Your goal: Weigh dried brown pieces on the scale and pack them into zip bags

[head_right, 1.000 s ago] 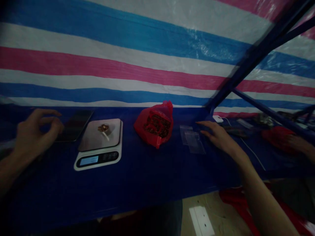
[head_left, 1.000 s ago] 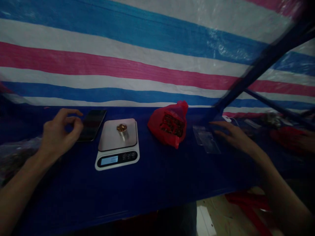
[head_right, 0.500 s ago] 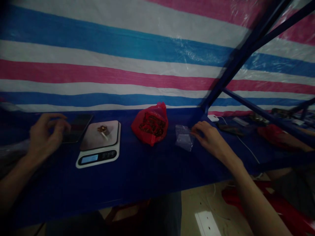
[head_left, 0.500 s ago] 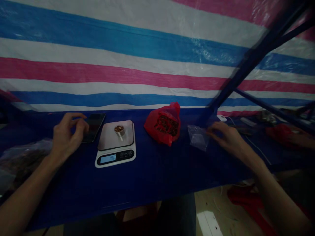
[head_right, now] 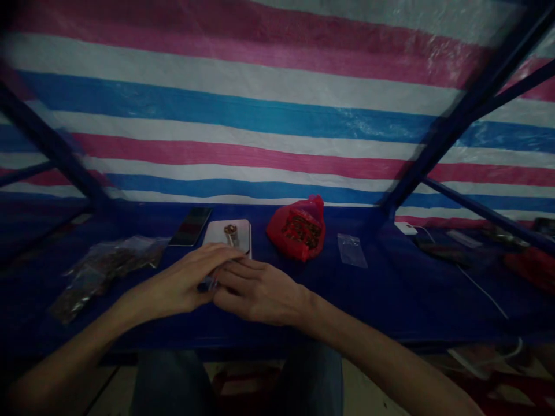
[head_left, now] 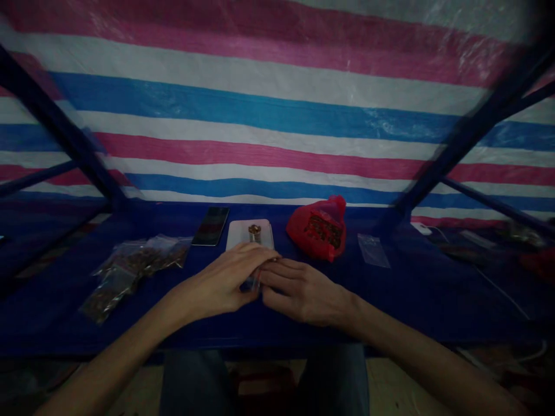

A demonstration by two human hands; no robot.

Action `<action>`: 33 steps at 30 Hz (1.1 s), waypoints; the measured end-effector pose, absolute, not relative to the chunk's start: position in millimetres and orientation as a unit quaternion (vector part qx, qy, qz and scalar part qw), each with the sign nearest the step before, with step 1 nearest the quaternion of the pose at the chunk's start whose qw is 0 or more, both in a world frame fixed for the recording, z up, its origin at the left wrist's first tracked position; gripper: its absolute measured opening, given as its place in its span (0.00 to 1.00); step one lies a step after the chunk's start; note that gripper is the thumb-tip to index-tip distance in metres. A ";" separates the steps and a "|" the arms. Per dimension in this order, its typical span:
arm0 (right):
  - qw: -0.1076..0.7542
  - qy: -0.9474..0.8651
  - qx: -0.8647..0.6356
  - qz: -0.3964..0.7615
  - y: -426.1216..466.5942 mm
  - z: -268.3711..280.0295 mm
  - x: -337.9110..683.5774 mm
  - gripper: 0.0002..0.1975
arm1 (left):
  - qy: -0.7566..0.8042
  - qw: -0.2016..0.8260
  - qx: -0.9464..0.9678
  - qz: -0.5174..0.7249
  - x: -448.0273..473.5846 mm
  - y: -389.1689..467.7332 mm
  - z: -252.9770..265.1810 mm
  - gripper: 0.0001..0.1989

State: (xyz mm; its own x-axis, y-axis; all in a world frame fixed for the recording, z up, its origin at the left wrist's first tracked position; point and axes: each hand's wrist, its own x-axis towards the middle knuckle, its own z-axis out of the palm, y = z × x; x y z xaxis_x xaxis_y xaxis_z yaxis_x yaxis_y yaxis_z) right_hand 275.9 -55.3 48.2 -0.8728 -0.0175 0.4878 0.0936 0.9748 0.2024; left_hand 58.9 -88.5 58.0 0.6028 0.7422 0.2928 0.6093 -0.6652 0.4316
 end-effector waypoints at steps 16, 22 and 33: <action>0.274 -0.959 -0.056 0.034 -51.8 40.5 203.2 0.19 | 0.435 0.046 0.876 0.203 -20.6 -80.6 43.7 0.14; 0.415 -0.827 -0.339 0.173 17.3 21.7 239.2 0.16 | 0.511 0.052 0.815 0.270 -26.8 -25.8 37.3 0.14; 0.398 -0.772 -0.365 0.336 42.7 -12.9 208.0 0.16 | 0.566 0.033 0.718 0.405 -6.1 -15.8 -0.4 0.07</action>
